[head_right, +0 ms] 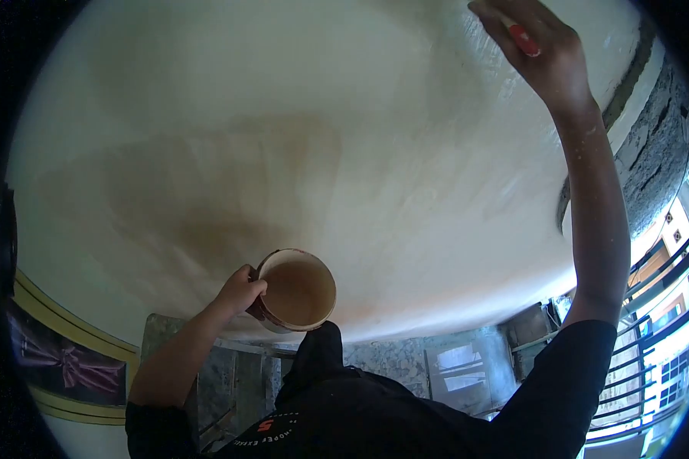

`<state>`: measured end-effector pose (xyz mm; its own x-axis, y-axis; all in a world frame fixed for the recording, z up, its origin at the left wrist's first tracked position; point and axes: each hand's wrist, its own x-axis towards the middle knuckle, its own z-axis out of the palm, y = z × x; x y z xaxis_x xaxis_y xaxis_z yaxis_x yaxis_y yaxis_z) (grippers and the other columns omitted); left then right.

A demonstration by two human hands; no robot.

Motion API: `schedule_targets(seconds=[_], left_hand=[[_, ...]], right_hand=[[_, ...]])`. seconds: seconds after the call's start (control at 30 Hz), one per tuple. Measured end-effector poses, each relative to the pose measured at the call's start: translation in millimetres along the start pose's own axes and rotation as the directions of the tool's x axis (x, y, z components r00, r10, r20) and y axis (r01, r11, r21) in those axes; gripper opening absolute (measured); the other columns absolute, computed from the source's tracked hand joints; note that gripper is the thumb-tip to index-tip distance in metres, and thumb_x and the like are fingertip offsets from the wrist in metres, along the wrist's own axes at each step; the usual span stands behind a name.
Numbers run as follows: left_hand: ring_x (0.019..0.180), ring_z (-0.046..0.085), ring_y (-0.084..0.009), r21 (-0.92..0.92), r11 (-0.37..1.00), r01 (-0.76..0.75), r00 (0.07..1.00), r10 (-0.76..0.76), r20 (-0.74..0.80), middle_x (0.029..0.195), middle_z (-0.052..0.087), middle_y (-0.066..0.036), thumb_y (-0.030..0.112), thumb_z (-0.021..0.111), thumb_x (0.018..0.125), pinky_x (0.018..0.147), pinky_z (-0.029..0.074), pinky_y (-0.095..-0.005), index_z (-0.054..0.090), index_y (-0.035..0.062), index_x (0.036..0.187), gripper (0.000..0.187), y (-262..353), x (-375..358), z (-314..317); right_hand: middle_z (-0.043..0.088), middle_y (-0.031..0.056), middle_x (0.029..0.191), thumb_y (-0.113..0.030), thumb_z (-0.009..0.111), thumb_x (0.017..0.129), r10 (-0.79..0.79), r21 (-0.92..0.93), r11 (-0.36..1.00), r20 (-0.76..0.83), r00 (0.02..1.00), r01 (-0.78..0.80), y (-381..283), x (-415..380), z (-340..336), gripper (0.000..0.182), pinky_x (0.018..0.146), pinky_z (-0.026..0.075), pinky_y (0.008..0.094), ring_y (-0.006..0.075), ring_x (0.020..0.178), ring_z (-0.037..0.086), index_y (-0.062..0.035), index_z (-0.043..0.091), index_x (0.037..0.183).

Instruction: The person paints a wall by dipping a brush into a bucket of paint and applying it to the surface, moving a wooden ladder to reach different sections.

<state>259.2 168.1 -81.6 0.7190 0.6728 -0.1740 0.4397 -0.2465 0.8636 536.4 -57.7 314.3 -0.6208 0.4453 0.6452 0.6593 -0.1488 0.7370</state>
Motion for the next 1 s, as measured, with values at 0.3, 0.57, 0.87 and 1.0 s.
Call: schedule_targets(seconds=[0.3, 0.57, 0.87, 1.0], left_hand=[[0.068, 0.064, -0.0235, -0.051, 0.998, 0.043, 0.999, -0.043, 0.009, 0.079, 0.061, -0.015, 0.017, 0.06, 0.069, 0.062, 0.053, -0.0338, 0.051, -0.0038, 0.089, 0.03, 5, -2, 0], [0.07, 0.064, -0.0256, -0.184, 0.973, 0.138, 0.989, -0.125, 0.079, 0.083, 0.06, -0.016, 0.015, 0.06, 0.069, 0.062, 0.053, -0.0346, 0.051, -0.0056, 0.092, 0.031, 24, -13, -2], [0.07, 0.064, -0.0246, -0.14, 0.985, 0.101, 0.994, -0.093, 0.063, 0.084, 0.061, -0.016, 0.015, 0.061, 0.068, 0.061, 0.053, -0.0347, 0.052, -0.0048, 0.093, 0.033, 6, -4, 0], [0.071, 0.064, -0.0243, -0.138, 0.985, 0.108, 0.992, -0.099, 0.074, 0.083, 0.061, -0.015, 0.016, 0.062, 0.069, 0.061, 0.054, -0.0352, 0.051, -0.005, 0.093, 0.034, 25, -16, -4]], right_hand=[[0.055, 0.0049, 0.066, -0.015, 0.075, 0.074, -0.16, 0.241, 0.964, 0.197, 0.967, 0.111, -81, -85, 44, 0.017, 0.045, 0.046, 0.0293, 0.0165, 0.055, 0.057, -0.0059, 0.062, 0.081], [0.053, 0.0039, 0.064, -0.011, 0.077, 0.07, -0.103, 0.454, 0.889, 0.318, 0.942, -0.056, -125, -105, 26, 0.024, 0.042, 0.044, 0.0283, 0.0153, 0.05, 0.054, -0.0023, 0.062, 0.086], [0.059, 0.0067, 0.07, -0.004, 0.072, 0.073, 0.092, 0.221, 0.968, 0.118, 0.989, -0.116, -4, -34, 4, 0.016, 0.048, 0.049, 0.0308, 0.0208, 0.057, 0.059, -0.0037, 0.062, 0.085], [0.057, 0.0078, 0.068, -0.006, 0.073, 0.073, 0.082, 0.005, 0.997, 0.017, 0.996, -0.082, 10, -1, -18, 0.019, 0.048, 0.048, 0.0319, 0.0214, 0.057, 0.059, -0.0034, 0.062, 0.088]])
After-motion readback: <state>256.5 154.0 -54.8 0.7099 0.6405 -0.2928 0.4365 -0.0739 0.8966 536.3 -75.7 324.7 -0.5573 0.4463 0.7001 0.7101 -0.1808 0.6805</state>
